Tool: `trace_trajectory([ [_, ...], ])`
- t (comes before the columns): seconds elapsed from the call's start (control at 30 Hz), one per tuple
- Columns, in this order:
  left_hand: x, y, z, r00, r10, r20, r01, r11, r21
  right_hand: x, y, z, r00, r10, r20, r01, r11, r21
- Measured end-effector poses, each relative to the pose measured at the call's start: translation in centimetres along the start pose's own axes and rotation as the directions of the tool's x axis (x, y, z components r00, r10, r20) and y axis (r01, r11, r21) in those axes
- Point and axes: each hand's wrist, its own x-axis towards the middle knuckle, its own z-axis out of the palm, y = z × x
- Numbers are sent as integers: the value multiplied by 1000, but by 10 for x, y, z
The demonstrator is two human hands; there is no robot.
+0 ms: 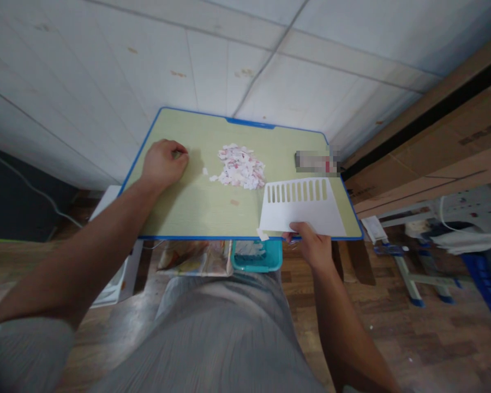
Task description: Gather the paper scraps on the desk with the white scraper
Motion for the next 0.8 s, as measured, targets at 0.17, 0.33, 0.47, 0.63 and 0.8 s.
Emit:
trace_trajectory([
  [0.17,2,-2,2,1000,4,-13,-5,1000,-19,-4,2,-7,999,32,24,-32,999,30],
  [0.33,2,-3,2,999,23,-27,-23,1000,-18,-3,9,-15,995,66,81,-69,997,37],
  [0.47,0,0,-1,1000,10,-7,-10,1000,-14,-1,22,-14,997,63,40,-66,995,77],
  [0.63,-1,3,-2,1000,-13,3,13,999,-42,4,27,-6,999,53,0,-53,994,92],
  [0.8,0,1,-1,1000,-3,-8,3,1000,-9,26,18,16,996,-22,-82,27,998,62],
])
